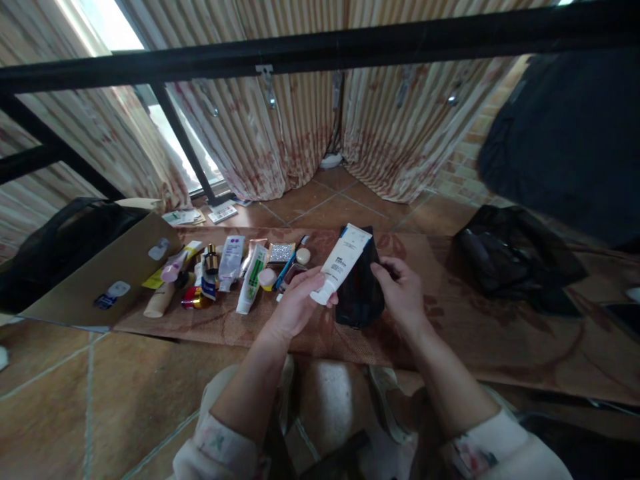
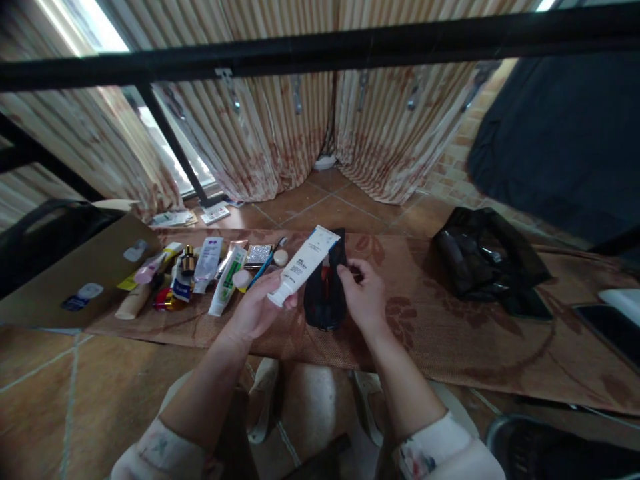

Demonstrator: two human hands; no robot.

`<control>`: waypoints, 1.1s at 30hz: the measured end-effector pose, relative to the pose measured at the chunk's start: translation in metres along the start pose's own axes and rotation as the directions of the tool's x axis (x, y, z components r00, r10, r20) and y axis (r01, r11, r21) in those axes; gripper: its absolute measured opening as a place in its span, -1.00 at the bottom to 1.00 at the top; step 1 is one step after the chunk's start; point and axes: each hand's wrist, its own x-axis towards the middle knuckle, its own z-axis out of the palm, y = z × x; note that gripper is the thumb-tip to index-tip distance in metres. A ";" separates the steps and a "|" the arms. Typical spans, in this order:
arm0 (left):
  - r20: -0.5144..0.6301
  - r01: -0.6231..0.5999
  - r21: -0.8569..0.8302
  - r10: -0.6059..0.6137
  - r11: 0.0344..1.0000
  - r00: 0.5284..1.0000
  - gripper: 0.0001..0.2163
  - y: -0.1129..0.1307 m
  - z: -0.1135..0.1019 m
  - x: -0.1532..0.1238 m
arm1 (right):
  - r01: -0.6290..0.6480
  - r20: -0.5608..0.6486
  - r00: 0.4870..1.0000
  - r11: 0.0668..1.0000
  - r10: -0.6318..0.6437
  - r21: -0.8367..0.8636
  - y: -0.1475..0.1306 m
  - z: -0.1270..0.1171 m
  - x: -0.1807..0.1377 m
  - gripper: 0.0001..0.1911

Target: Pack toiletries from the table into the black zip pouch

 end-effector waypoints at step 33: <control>0.056 0.022 0.020 -0.023 1.000 0.998 -0.67 -0.004 0.002 0.002 | 0.053 -0.003 0.999 0.998 -0.053 -0.039 0.001 -0.001 0.003 -0.67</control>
